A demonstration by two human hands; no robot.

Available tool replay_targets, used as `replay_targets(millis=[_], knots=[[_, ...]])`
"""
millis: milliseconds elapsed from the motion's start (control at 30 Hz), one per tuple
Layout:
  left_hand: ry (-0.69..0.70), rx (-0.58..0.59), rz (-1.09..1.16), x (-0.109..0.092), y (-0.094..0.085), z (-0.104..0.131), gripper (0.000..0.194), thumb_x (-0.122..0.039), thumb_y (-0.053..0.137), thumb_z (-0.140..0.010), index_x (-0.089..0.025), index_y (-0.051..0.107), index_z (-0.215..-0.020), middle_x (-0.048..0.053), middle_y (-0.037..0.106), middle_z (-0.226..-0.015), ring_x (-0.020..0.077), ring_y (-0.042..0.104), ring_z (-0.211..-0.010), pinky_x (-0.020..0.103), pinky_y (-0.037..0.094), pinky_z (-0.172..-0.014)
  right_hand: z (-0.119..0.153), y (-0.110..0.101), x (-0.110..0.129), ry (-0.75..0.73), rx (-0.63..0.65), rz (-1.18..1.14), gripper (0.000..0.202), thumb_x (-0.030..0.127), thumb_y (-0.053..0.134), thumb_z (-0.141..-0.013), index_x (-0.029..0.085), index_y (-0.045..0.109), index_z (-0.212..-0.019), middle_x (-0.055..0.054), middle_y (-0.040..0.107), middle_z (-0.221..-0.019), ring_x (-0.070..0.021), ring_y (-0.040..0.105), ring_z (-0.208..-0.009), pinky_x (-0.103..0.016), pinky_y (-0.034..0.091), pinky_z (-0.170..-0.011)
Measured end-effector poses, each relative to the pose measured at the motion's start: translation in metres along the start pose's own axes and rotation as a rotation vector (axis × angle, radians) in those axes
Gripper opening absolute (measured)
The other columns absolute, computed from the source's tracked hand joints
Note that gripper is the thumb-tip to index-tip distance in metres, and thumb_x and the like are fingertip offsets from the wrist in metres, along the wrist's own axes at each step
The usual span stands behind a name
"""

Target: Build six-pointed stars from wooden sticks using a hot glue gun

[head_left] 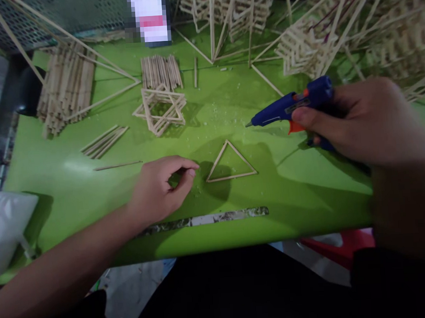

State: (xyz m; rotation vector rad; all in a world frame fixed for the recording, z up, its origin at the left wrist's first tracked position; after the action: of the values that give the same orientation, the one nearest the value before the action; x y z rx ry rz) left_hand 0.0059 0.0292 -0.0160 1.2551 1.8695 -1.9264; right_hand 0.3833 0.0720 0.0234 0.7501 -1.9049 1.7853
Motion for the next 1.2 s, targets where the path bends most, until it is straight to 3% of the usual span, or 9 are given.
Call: replay_targets(millis=[133, 300, 500, 667, 767, 867, 1033, 1100, 1200], knots=[[0.013, -0.003, 0.007, 0.0, 0.0, 0.0, 0.016, -0.024, 0.07, -0.107, -0.022, 0.086, -0.106, 0.003, 0.091, -0.096, 0.019, 0.085, -0.081, 0.03, 0.063, -0.069, -0.001, 0.003, 0.0, 0.091, 0.169, -0.003, 0.037, 0.055, 0.097, -0.093, 0.022, 0.087, -0.08, 0.004, 0.056, -0.048, -0.0091, 0.042, -0.035, -0.026, 0.022, -0.033], [-0.004, 0.012, 0.028, 0.001, 0.0, 0.0, 0.016, -0.026, 0.07, -0.107, -0.023, 0.086, -0.107, 0.003, 0.091, -0.097, 0.019, 0.084, -0.078, 0.03, 0.063, -0.066, -0.004, -0.001, 0.002, 0.132, -0.021, 0.089, 0.042, 0.046, 0.094, -0.096, 0.02, 0.078, -0.067, 0.003, 0.05, -0.047, -0.0092, 0.038, -0.041, -0.028, 0.022, -0.038], [0.026, 0.001, 0.03, 0.001, 0.001, 0.001, 0.015, -0.023, 0.072, -0.106, -0.022, 0.087, -0.107, 0.004, 0.091, -0.097, 0.0189, 0.084, -0.079, 0.029, 0.063, -0.068, -0.004, 0.007, -0.005, 0.11, 0.134, 0.01, 0.042, 0.059, 0.094, -0.094, 0.022, 0.084, -0.077, 0.003, 0.059, -0.049, -0.0108, 0.044, -0.038, -0.028, 0.025, -0.036], [0.03, -0.003, 0.014, 0.001, 0.001, 0.001, 0.016, -0.021, 0.071, -0.106, -0.021, 0.087, -0.107, 0.003, 0.091, -0.096, 0.0175, 0.083, -0.077, 0.028, 0.062, -0.067, -0.01, 0.015, -0.011, 0.006, -0.146, 0.109, 0.041, 0.05, 0.088, -0.1, 0.018, 0.081, -0.076, 0.002, 0.05, -0.051, -0.0102, 0.041, -0.049, -0.029, 0.023, -0.046], [0.02, 0.001, 0.016, 0.001, 0.001, 0.0, 0.016, -0.022, 0.071, -0.106, -0.021, 0.087, -0.107, 0.004, 0.091, -0.096, 0.018, 0.083, -0.077, 0.028, 0.063, -0.067, -0.015, 0.025, -0.015, 0.034, -0.034, -0.064, 0.051, 0.06, 0.086, -0.1, 0.019, 0.077, -0.07, -0.002, 0.064, -0.054, -0.013, 0.052, -0.046, -0.028, 0.031, -0.043], [0.018, 0.005, 0.023, 0.002, 0.001, 0.0, 0.016, -0.023, 0.071, -0.106, -0.022, 0.087, -0.107, 0.004, 0.091, -0.097, 0.0189, 0.084, -0.078, 0.029, 0.064, -0.067, -0.016, 0.035, -0.016, 0.075, 0.087, -0.13, 0.057, 0.062, 0.088, -0.098, 0.021, 0.069, -0.062, -0.002, 0.062, -0.049, -0.0124, 0.048, -0.039, -0.028, 0.028, -0.038], [0.023, 0.009, 0.033, 0.001, 0.001, 0.0, 0.017, -0.022, 0.07, -0.106, -0.022, 0.087, -0.106, 0.004, 0.091, -0.096, 0.0189, 0.085, -0.079, 0.029, 0.064, -0.068, -0.013, 0.042, -0.015, -0.006, -0.134, -0.053, 0.04, 0.048, 0.087, -0.1, 0.02, 0.077, -0.073, -0.001, 0.061, -0.053, -0.013, 0.049, -0.045, -0.029, 0.026, -0.042], [0.017, 0.014, 0.023, 0.001, 0.001, 0.0, 0.018, -0.025, 0.069, -0.106, -0.022, 0.087, -0.106, 0.005, 0.091, -0.096, 0.0194, 0.085, -0.08, 0.03, 0.065, -0.068, -0.013, 0.048, -0.014, 0.008, -0.098, -0.136, 0.043, 0.05, 0.085, -0.102, 0.02, 0.076, -0.072, -0.003, 0.067, -0.057, -0.0151, 0.056, -0.046, -0.03, 0.032, -0.043], [0.018, 0.008, 0.022, 0.002, 0.001, 0.001, 0.018, -0.027, 0.069, -0.107, -0.022, 0.087, -0.106, 0.005, 0.091, -0.096, 0.0195, 0.085, -0.079, 0.03, 0.064, -0.067, -0.012, 0.057, -0.013, 0.023, -0.021, -0.198, 0.036, 0.048, 0.088, -0.098, 0.02, 0.082, -0.076, -0.001, 0.062, -0.053, -0.0136, 0.048, -0.043, -0.03, 0.027, -0.043]])
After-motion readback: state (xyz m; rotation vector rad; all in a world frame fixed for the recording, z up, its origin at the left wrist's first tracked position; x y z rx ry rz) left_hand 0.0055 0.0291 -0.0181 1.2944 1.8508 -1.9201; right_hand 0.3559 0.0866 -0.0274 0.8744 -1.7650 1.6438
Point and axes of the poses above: each hand's wrist, its own z-axis away from the middle knuckle, its own y-axis out of the palm, x = y × z, the point moved 2 cm from there along -z, towards the middle knuckle
